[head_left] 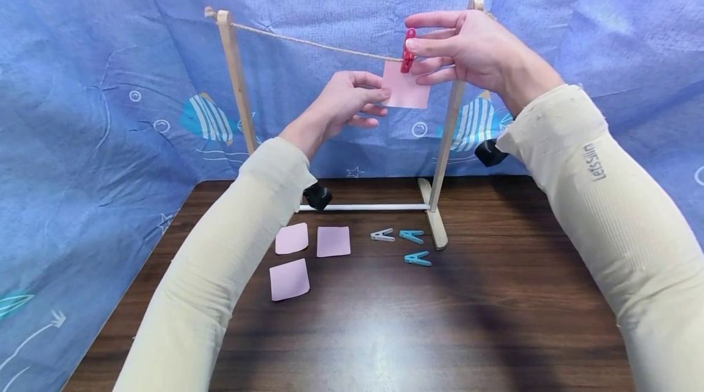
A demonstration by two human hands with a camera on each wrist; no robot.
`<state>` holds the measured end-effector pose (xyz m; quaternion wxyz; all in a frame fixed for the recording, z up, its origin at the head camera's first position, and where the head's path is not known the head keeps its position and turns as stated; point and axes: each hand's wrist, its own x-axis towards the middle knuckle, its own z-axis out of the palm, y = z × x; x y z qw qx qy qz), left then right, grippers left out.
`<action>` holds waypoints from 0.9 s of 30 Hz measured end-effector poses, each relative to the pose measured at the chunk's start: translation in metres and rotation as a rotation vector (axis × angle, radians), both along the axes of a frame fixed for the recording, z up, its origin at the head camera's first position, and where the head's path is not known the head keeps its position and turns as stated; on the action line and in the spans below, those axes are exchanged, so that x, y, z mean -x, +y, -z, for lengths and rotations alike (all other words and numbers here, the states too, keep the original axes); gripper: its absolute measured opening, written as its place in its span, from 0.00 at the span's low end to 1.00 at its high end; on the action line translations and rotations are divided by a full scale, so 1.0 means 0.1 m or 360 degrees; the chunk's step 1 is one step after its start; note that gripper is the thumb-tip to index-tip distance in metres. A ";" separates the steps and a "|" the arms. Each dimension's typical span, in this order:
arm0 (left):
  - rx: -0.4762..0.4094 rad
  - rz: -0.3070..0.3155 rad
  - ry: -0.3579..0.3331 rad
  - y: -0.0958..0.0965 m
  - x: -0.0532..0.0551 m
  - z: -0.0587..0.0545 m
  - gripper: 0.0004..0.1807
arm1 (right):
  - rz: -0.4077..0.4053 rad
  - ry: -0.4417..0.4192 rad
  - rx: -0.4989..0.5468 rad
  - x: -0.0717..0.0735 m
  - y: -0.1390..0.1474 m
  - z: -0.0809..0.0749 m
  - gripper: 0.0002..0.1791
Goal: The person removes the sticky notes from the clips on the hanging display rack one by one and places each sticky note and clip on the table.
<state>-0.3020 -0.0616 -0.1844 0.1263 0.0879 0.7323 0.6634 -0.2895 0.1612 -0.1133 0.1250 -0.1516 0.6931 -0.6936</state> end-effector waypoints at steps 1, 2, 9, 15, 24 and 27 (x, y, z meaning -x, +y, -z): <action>0.0001 0.0001 0.0003 0.00 0.00 0.00 0.13 | 0.0000 0.0010 -0.0020 0.00 0.00 0.00 0.34; 0.0004 0.0005 0.0012 0.00 -0.01 -0.01 0.13 | 0.0001 0.0021 -0.0040 -0.01 0.01 -0.01 0.34; -0.0041 0.0020 0.0040 0.01 -0.04 0.00 0.15 | 0.0031 0.0140 -0.0247 -0.04 0.08 0.00 0.34; -0.0070 0.0050 0.0088 0.01 -0.06 0.01 0.15 | 0.0063 0.0175 -0.0300 -0.04 0.11 0.04 0.35; -0.0053 0.0063 0.0126 -0.02 -0.09 0.02 0.15 | 0.0103 0.0128 -0.0227 -0.05 0.12 0.06 0.33; -0.0037 0.0060 0.0138 -0.03 -0.10 0.03 0.15 | 0.0110 0.0144 -0.0234 -0.06 0.12 0.05 0.30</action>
